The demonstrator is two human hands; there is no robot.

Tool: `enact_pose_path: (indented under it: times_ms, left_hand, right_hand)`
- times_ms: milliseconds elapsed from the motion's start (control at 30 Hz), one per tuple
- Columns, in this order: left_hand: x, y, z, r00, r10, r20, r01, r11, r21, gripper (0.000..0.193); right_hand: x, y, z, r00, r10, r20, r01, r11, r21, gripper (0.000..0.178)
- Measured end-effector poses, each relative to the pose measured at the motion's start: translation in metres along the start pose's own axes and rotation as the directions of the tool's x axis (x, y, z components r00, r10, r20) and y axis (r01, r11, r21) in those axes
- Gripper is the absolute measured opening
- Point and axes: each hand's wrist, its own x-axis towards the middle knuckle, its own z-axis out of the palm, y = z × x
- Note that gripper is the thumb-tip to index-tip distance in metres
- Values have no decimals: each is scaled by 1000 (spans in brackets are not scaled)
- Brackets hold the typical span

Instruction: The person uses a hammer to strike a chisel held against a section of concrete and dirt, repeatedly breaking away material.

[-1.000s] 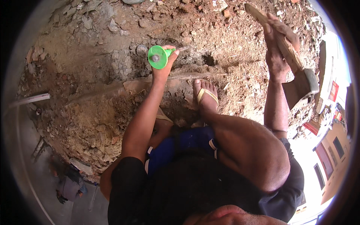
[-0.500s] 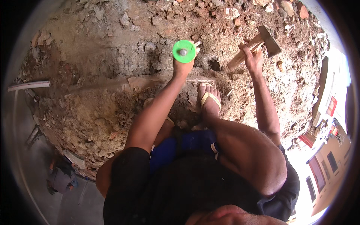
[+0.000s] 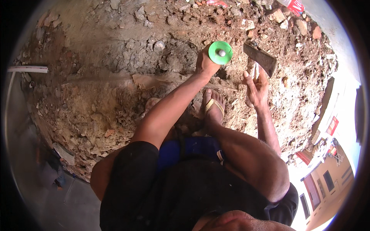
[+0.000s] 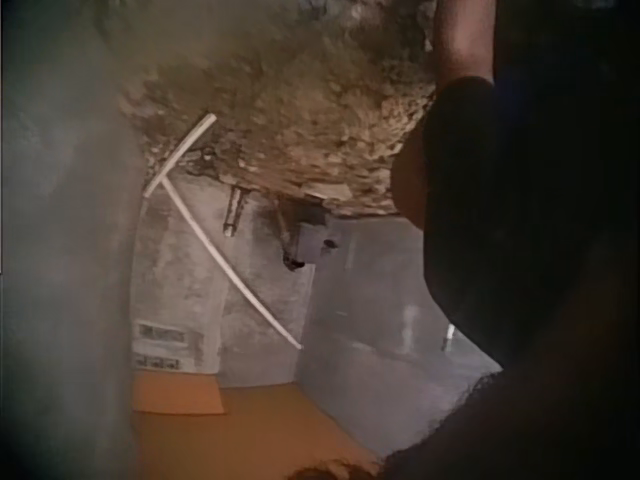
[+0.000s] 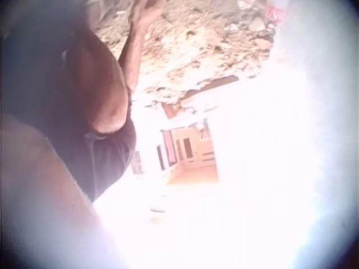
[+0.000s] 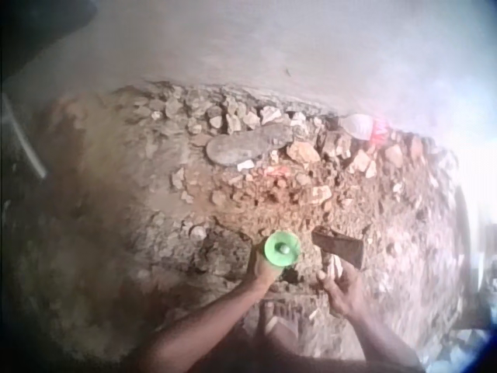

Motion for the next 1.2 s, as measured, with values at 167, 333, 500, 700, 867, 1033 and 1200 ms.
enact_pose_path:
  times_ms: [167, 333, 500, 700, 867, 1033, 1200]
  left_hand:
    - [9, -3, 13, 987, -162, 25, 159, 983, 89, 32]
    - [11, 0, 4, 940, -328, 98, 303, 931, 204, 36]
    - [11, 6, 5, 993, -117, 25, 115, 992, 52, 19]
    - [24, 10, 6, 890, -403, 211, 324, 887, 328, 35]
    - [16, 13, -7, 954, -267, 140, 221, 935, 277, 29]
    - [14, 0, -3, 978, -186, 98, 156, 953, 259, 22]
    - [29, 16, 10, 934, -262, 243, 174, 928, 329, 37]
  right_hand:
    - [4, -41, -1, 922, 375, 93, -347, 910, -228, 51]
    - [11, -129, -56, 864, -463, -198, 471, 882, -8, 17]
    - [19, -140, -48, 688, -633, -356, 725, 578, 374, 9]
    - [14, -42, 11, 959, 262, 108, -115, 707, -698, 33]
    - [3, -108, -30, 905, -425, 9, 423, 900, -109, 24]
    - [-3, -146, -9, 577, -790, -207, 792, 604, -94, 21]
    - [27, -4, -19, 972, 33, 233, 170, 585, -793, 33]
